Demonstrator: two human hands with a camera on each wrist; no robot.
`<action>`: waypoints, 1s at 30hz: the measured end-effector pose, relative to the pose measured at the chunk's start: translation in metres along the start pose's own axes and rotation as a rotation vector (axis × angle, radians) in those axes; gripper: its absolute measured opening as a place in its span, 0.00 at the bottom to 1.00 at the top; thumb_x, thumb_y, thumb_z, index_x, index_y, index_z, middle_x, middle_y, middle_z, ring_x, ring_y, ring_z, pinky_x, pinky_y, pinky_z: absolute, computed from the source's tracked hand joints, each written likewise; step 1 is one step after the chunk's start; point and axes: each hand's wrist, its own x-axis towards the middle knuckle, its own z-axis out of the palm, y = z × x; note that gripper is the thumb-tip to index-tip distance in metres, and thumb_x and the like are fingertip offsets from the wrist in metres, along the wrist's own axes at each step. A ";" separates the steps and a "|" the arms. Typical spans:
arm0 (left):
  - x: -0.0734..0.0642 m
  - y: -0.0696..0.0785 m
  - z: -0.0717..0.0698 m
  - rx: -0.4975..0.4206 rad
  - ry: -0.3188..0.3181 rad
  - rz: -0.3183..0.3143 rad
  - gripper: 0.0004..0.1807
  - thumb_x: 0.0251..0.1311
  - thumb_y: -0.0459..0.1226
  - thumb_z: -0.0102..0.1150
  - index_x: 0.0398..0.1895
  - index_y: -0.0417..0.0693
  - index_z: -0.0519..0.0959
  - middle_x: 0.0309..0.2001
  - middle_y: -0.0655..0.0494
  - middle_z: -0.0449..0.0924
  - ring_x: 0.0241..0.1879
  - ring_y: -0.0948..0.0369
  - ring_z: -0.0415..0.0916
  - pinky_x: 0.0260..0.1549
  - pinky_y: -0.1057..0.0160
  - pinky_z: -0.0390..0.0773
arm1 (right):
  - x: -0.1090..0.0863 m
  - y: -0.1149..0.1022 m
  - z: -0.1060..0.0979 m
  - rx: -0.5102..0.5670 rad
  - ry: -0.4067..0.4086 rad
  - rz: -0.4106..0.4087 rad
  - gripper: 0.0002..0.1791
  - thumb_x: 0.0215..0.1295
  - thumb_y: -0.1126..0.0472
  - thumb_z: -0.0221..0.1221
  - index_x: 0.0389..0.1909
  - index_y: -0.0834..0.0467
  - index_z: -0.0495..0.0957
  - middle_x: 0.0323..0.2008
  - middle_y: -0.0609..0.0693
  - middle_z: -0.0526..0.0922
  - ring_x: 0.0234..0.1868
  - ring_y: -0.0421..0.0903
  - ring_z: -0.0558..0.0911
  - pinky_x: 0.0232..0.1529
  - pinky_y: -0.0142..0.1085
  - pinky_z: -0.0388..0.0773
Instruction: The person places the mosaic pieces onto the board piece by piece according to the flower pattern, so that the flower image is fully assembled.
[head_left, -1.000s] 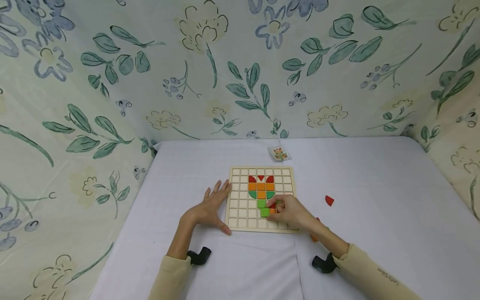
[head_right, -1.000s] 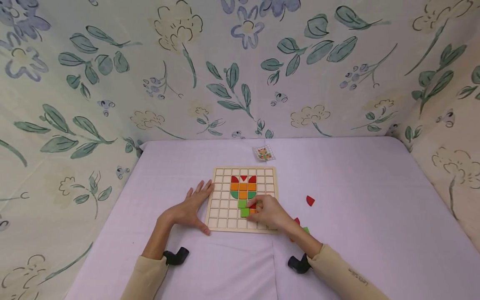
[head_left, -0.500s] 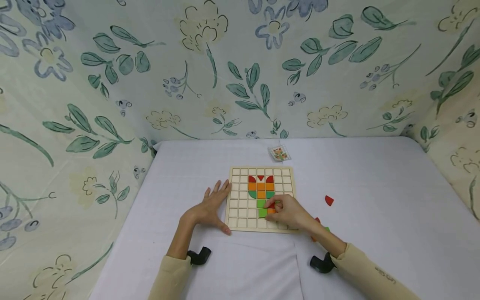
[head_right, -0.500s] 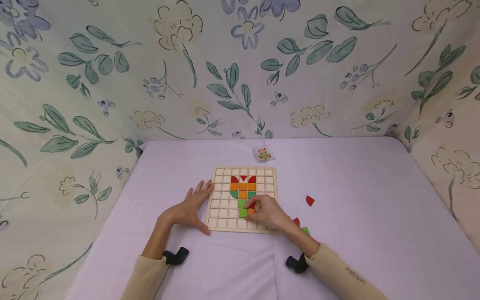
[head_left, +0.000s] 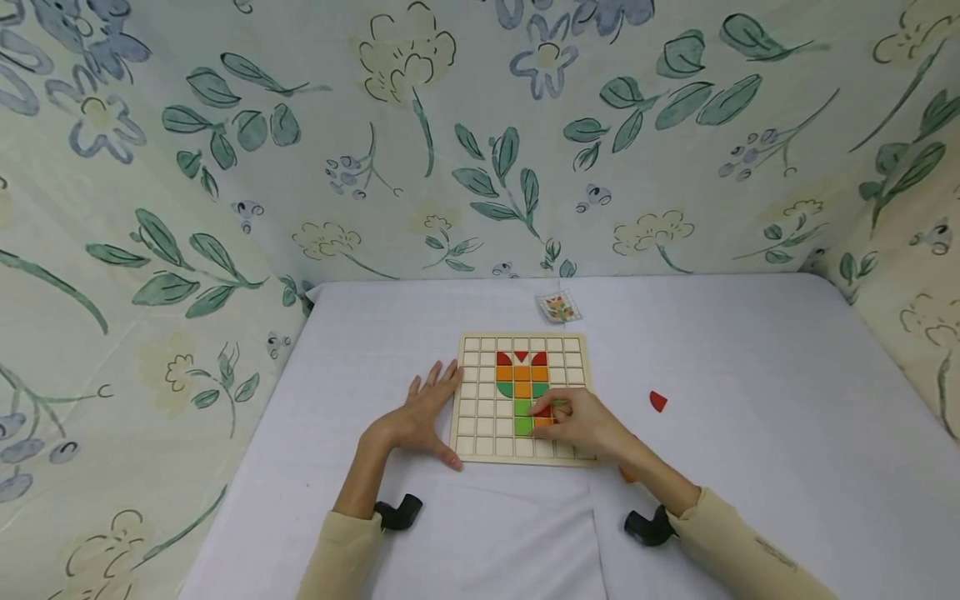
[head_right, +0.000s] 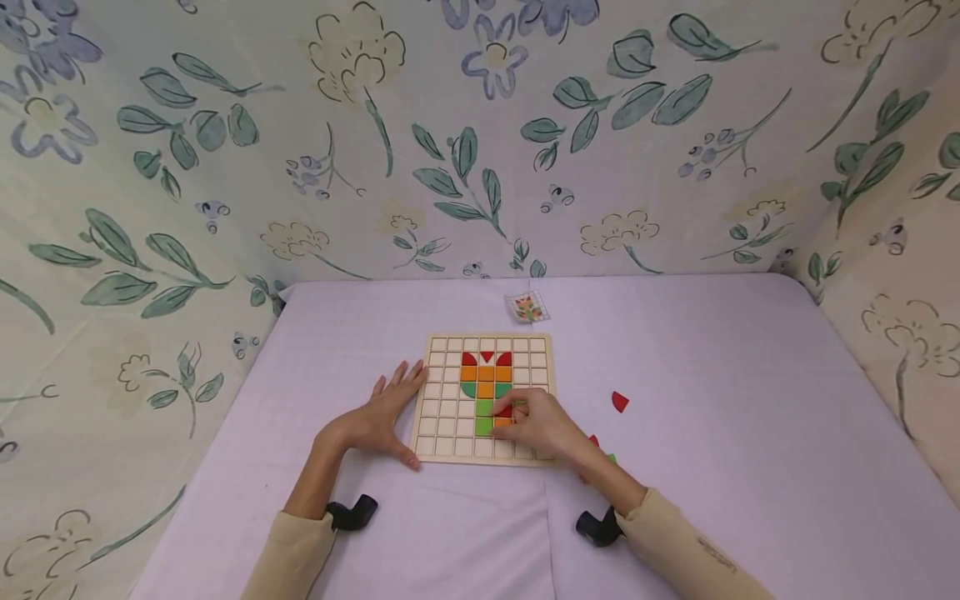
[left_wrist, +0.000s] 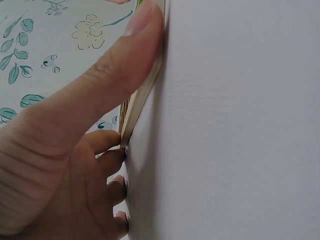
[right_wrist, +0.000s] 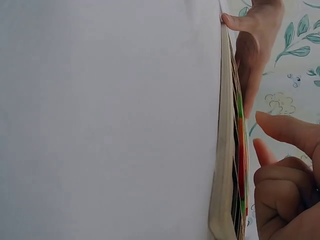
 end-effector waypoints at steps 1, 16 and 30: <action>0.000 0.000 0.000 -0.001 0.000 0.001 0.84 0.29 0.54 0.89 0.85 0.46 0.38 0.86 0.52 0.28 0.85 0.49 0.21 0.82 0.40 0.26 | -0.001 0.001 -0.003 0.000 0.001 -0.002 0.15 0.58 0.57 0.76 0.44 0.54 0.85 0.14 0.43 0.59 0.16 0.40 0.57 0.18 0.28 0.52; 0.000 0.001 -0.001 -0.005 -0.003 0.007 0.84 0.30 0.54 0.89 0.85 0.45 0.38 0.86 0.51 0.28 0.85 0.48 0.20 0.82 0.39 0.26 | -0.031 0.040 -0.073 -0.037 -0.053 0.024 0.17 0.61 0.57 0.73 0.50 0.56 0.87 0.18 0.44 0.57 0.20 0.39 0.59 0.22 0.29 0.56; 0.000 0.002 0.000 -0.004 -0.001 0.007 0.84 0.29 0.55 0.89 0.85 0.46 0.39 0.86 0.52 0.29 0.85 0.49 0.20 0.82 0.39 0.26 | -0.041 0.069 -0.103 -0.018 -0.265 0.018 0.15 0.53 0.62 0.76 0.42 0.61 0.88 0.18 0.46 0.60 0.21 0.37 0.61 0.43 0.38 0.60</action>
